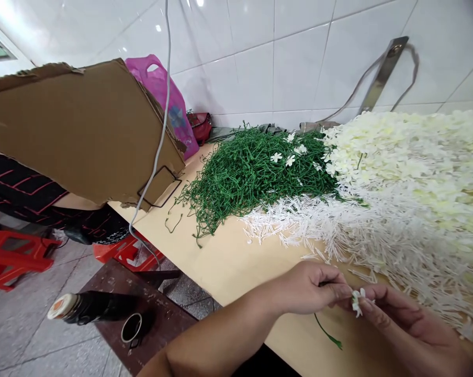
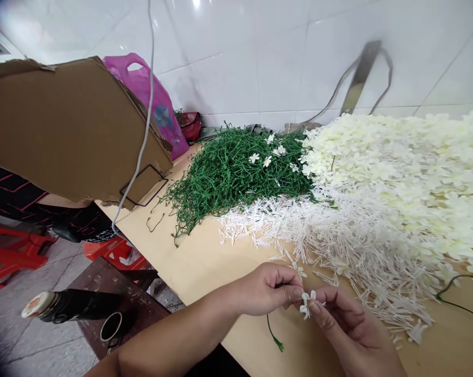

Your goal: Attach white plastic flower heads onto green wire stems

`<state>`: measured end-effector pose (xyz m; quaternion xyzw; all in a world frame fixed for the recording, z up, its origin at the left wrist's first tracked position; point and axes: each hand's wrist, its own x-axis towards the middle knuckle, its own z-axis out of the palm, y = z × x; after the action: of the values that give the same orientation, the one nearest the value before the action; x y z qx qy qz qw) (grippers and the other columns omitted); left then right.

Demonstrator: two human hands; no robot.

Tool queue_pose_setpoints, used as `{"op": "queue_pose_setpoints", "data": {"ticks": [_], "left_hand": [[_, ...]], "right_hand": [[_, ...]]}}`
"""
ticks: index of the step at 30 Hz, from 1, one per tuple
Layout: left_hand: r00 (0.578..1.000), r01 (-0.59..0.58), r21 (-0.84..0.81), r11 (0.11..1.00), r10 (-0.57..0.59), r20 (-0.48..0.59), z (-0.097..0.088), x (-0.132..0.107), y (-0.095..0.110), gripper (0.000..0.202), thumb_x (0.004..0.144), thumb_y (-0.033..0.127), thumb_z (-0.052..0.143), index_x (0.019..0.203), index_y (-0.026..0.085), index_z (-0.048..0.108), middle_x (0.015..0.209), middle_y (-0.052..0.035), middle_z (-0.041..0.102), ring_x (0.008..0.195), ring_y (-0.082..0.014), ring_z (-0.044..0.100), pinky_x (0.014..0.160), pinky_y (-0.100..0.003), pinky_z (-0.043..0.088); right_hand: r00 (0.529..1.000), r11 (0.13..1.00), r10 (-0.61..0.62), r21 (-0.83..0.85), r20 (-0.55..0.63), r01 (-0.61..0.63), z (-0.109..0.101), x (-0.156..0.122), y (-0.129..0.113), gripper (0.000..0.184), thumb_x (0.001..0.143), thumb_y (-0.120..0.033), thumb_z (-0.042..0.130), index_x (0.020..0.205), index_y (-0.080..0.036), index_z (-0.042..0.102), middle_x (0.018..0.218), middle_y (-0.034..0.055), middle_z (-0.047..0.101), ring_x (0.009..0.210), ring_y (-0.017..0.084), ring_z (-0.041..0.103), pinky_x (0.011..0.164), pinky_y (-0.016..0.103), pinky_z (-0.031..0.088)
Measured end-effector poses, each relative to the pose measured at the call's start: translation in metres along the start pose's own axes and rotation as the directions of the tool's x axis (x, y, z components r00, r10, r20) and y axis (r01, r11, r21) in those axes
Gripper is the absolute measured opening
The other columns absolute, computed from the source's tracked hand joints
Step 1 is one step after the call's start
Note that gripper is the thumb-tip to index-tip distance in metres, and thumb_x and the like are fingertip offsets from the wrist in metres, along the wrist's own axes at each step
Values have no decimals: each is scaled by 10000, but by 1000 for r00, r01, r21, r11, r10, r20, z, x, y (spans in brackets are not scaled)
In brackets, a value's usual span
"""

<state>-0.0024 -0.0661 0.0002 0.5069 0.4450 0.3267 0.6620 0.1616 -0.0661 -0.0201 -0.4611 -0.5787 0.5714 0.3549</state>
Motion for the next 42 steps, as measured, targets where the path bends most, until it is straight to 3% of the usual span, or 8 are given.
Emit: {"op": "queue_pose_setpoints", "data": {"ticks": [11,16,22,32,42], "left_hand": [[983,-115,-12,993,115,141,-4,-3,-7,222,838,264,436,666,140,500,593,39,440,549,-57,404,554,-199,325],[995,-60,-20,998,61,84,-1,-2,-2,218,822,166,445,614,130,500,524,59,398,489,-43,353,511,-192,287],[1000,-24,38,999,24,-3,2,-2,0,257,795,142,472,539,132,461,475,70,363,463,-40,298,486,-195,247],[999,-23,60,998,22,25,1,-3,-1,228,788,138,466,560,138,477,488,69,348,517,-55,325,541,-196,266],[998,-21,57,998,18,56,-1,-2,-2,212,788,200,463,588,137,488,490,60,385,469,-46,329,485,-197,262]], "right_hand": [[999,998,-40,51,-9,41,3,1,-17,213,651,-419,648,609,-215,607,612,38,638,594,175,613,576,246,540],[999,996,-40,75,36,38,6,0,-18,224,677,-415,631,602,-207,598,627,40,628,618,167,604,571,241,525],[1000,996,-27,89,-11,27,11,-1,-11,246,680,-428,627,592,-205,572,572,19,586,588,152,577,566,234,502],[997,999,35,11,65,-36,3,0,1,199,710,-382,615,644,-202,565,615,12,585,614,150,555,570,234,480],[997,994,48,97,59,-53,9,0,-13,253,681,-434,630,625,-194,574,585,9,566,582,148,538,573,262,483]]}}
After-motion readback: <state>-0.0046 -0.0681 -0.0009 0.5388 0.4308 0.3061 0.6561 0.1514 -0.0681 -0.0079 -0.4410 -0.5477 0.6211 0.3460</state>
